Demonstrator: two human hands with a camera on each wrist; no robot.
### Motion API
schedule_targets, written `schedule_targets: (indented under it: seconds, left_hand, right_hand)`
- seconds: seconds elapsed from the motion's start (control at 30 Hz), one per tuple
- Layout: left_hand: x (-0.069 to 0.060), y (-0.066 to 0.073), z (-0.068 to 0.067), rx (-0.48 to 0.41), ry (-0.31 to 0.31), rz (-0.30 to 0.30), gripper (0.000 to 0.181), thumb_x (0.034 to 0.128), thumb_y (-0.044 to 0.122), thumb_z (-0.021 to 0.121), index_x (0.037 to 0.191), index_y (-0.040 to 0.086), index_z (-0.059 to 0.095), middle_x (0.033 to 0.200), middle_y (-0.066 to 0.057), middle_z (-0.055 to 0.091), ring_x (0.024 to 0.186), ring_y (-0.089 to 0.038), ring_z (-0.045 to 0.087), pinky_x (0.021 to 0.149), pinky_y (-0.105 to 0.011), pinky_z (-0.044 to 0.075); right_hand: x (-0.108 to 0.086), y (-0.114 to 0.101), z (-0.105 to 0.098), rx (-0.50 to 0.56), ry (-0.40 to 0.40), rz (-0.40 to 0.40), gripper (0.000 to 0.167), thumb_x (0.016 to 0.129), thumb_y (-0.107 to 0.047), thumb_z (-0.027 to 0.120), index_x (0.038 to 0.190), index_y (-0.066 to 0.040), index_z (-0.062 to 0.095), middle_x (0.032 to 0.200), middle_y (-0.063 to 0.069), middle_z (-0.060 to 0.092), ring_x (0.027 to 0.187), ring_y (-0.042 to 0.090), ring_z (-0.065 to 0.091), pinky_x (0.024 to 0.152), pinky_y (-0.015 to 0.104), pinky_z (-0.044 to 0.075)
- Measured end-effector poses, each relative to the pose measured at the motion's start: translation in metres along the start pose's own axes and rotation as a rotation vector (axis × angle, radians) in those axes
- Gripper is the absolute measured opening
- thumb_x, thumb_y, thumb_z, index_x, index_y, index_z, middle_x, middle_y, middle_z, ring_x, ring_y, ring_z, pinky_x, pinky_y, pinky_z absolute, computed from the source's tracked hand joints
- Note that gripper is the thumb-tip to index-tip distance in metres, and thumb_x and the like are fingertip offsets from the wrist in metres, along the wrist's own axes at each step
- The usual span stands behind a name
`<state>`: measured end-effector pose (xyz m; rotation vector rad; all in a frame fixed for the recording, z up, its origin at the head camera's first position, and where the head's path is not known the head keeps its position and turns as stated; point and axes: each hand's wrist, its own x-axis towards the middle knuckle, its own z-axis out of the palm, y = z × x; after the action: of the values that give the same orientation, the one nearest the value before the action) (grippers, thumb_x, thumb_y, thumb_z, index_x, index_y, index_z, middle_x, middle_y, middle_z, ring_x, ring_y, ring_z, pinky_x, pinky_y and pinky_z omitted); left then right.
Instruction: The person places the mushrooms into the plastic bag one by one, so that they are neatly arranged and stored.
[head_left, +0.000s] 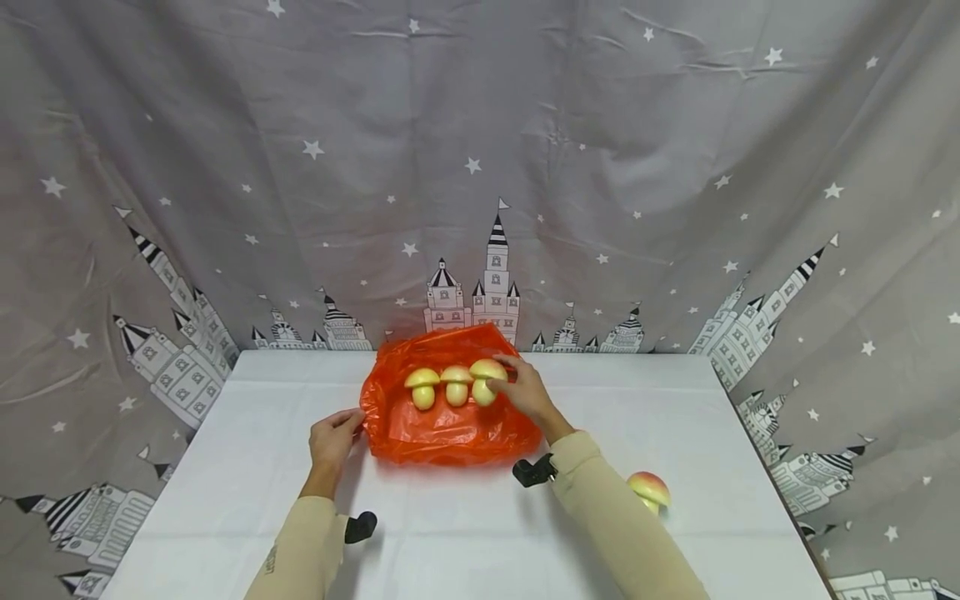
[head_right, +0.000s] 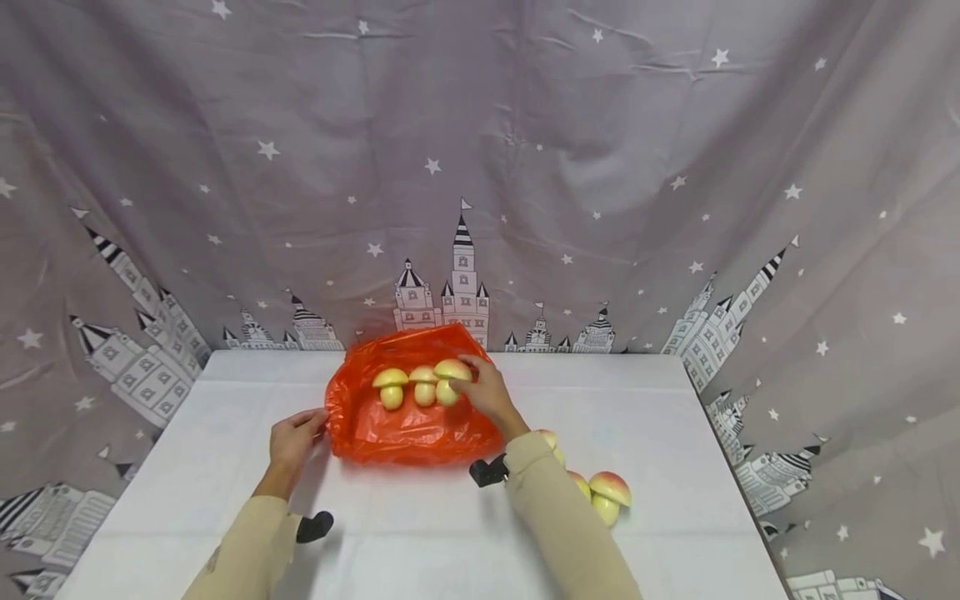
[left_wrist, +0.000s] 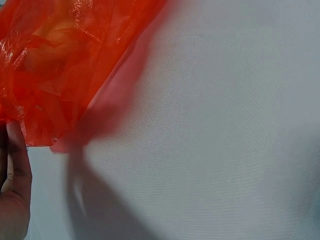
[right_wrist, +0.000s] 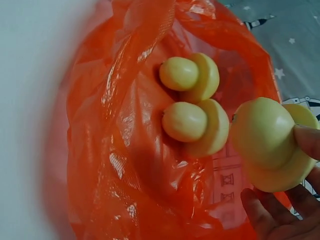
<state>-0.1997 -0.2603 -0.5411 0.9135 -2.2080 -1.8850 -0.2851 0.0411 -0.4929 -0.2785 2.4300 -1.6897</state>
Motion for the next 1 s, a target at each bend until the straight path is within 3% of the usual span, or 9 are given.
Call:
schedule_targets:
  seconds: [0.13,0.4,0.7,0.87,1.0]
  left_hand:
    - [0.000,0.000,0.000,0.006,0.008,0.002,0.035,0.0953,0.021,0.062,0.119,-0.005,0.064,0.098,-0.010,0.067,0.081,-0.013,0.060,0.067,-0.014,0.051]
    - [-0.001,0.001,0.000,0.035,-0.014,-0.011,0.037,0.0966,0.022,0.059,0.122,-0.005,0.062,0.117,-0.023,0.061,0.092,-0.019,0.060,0.070,-0.014,0.051]
    - [0.001,0.002,0.001,0.044,-0.012,-0.022,0.038,0.0964,0.024,0.060,0.123,-0.004,0.062,0.119,-0.022,0.061,0.093,-0.019,0.060,0.078,-0.021,0.054]
    - [0.001,0.000,0.000,0.047,-0.013,-0.024,0.037,0.0965,0.023,0.060,0.122,-0.004,0.062,0.118,-0.022,0.062,0.093,-0.019,0.060,0.074,-0.017,0.052]
    - [0.000,0.001,-0.002,0.056,-0.018,-0.020,0.037,0.0970,0.023,0.059,0.122,-0.004,0.062,0.118,-0.022,0.062,0.095,-0.021,0.060,0.081,-0.023,0.054]
  right_hand:
    - [0.002,-0.001,-0.002,-0.077,-0.028,0.049,0.048,0.089,-0.007,0.066,0.135,-0.002,0.053,0.131,0.015,0.056,0.115,0.031,0.054,0.098,0.041,0.047]
    - [0.013,-0.003,-0.006,-0.146,-0.044,0.089,0.048,0.087,-0.004,0.067,0.133,-0.002,0.055,0.128,0.018,0.058,0.116,0.032,0.055,0.098,0.043,0.047]
    - [0.027,0.003,-0.002,-0.263,-0.055,0.072,0.049,0.085,-0.004,0.066,0.133,0.000,0.054,0.126,0.019,0.058,0.114,0.032,0.056,0.098,0.043,0.046]
    - [0.032,0.006,0.002,-0.335,-0.047,0.103,0.049,0.085,-0.006,0.065,0.132,0.000,0.055,0.128,0.018,0.057,0.115,0.033,0.054,0.101,0.045,0.043]
    - [0.035,0.010,0.005,-0.361,-0.036,0.123,0.049,0.086,-0.007,0.066,0.132,0.000,0.054,0.128,0.018,0.058,0.116,0.033,0.054,0.101,0.045,0.043]
